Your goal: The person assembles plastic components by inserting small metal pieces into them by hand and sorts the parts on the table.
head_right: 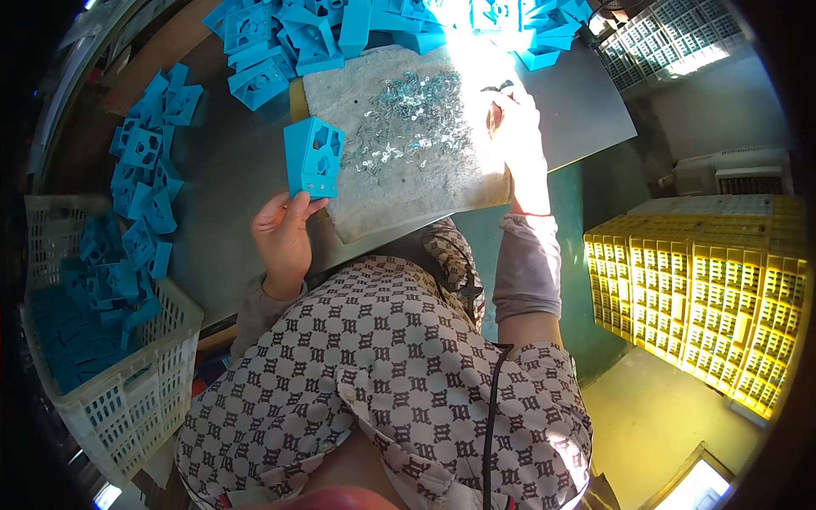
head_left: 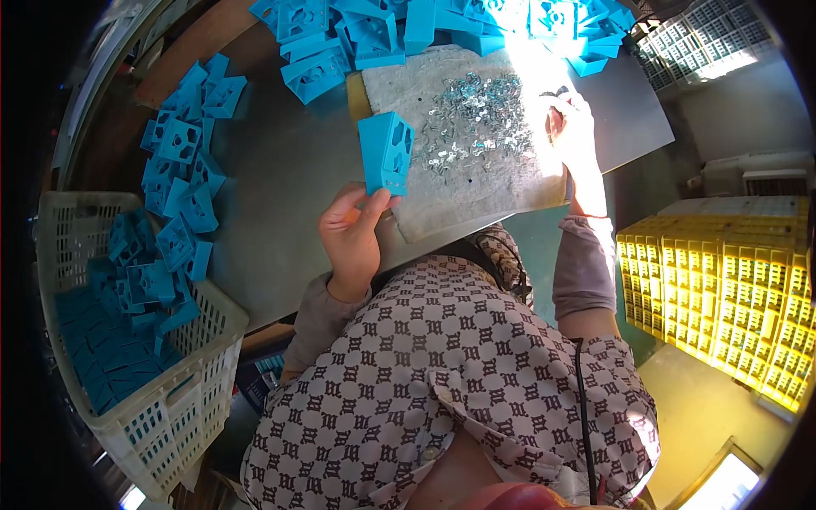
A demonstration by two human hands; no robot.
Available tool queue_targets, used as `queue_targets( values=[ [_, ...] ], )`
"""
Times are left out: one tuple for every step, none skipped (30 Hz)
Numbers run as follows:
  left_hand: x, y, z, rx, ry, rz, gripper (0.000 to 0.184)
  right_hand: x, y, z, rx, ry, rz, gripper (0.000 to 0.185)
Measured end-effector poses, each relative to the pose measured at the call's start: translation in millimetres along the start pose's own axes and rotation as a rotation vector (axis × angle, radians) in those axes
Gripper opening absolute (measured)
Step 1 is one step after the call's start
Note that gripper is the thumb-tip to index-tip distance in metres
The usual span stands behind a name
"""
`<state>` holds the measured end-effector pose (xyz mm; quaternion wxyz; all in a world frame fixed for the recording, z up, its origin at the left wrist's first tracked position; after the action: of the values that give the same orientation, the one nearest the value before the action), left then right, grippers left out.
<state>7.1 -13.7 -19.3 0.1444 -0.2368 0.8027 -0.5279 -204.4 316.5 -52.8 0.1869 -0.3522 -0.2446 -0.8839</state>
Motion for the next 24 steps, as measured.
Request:
queue_targets(
  values=[
    [0,0,0,-0.002,0.003,-0.004,0.013,0,12,4,-0.002,0.011,-0.010,0.023],
    [0,0,1,-0.004,0.005,-0.009,0.013,1,23,8,-0.074,0.022,-0.042,0.025],
    [0,1,1,-0.005,0.007,-0.013,0.014,2,36,14,-0.147,0.033,-0.074,0.027],
    [0,1,2,-0.010,0.004,-0.011,0.014,0,48,17,-0.219,0.044,-0.107,0.029],
    [0,1,2,-0.014,0.000,-0.009,0.014,-3,58,14,-0.159,0.080,-0.131,0.029],
    [0,1,4,-0.017,-0.005,-0.007,0.014,-7,70,11,-0.099,0.118,-0.155,0.029],
    [0,3,6,-0.007,0.014,-0.027,0.015,-12,83,7,-0.039,0.157,-0.179,0.029],
    [1,5,10,0.002,0.033,-0.047,0.016,-18,100,4,0.014,0.130,-0.119,0.030],
    [2,6,12,0.012,0.053,-0.067,0.017,-25,119,-1,0.067,0.103,-0.059,0.034],
    [2,5,12,0.000,0.024,-0.046,0.016,-32,137,-4,0.117,0.075,0.001,0.038],
    [2,3,9,-0.013,-0.003,-0.024,0.015,-39,156,-7,0.061,0.121,-0.003,0.044],
    [1,1,7,-0.027,-0.029,0.000,0.014,-47,176,-10,0.003,0.168,-0.007,0.050],
    [1,1,7,-0.025,-0.032,0.003,0.014,-53,190,-11,-0.055,0.214,-0.011,0.057],
    [1,1,8,-0.024,-0.035,0.005,0.014,-56,199,-11,0.027,0.255,0.004,0.061],
    [0,1,8,-0.021,-0.039,0.008,0.014,-58,208,-10,0.110,0.296,0.017,0.066],
    [0,0,8,-0.022,-0.037,0.005,0.014,-60,215,-8,0.194,0.337,0.030,0.070],
    [0,0,8,-0.022,-0.034,0.002,0.014,-61,221,-6,0.243,0.339,0.060,0.071],
    [0,-1,9,-0.022,-0.031,0.000,0.014,-62,225,-4,0.289,0.323,0.059,0.068],
    [1,-1,10,-0.029,-0.041,0.005,0.013,-61,227,-3,0.335,0.307,0.060,0.065],
    [0,-2,11,-0.036,-0.052,0.010,0.013,-60,229,-2,0.381,0.291,0.062,0.062],
    [0,-2,12,-0.044,-0.064,0.016,0.012,-57,227,-2,0.387,0.257,0.052,0.054],
    [0,-2,15,-0.040,-0.065,0.012,0.012,-52,220,-2,0.393,0.223,0.042,0.047],
    [0,-1,18,-0.036,-0.066,0.009,0.012,-47,212,-2,0.400,0.190,0.032,0.040],
    [0,-1,20,-0.032,-0.066,0.005,0.012,-44,202,-4,0.351,0.157,0.006,0.033]
  ],
)
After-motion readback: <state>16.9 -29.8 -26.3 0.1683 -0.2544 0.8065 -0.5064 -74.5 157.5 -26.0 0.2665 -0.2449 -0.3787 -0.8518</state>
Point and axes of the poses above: each hand's wrist, its own x-axis towards the middle knuckle, its own z-axis out of the back of the hand, y = z × x, the point moved 2 cm from there along x, towards the middle knuckle, and after that the axes turned 12 degrees about -y, right-handed, at the moved point
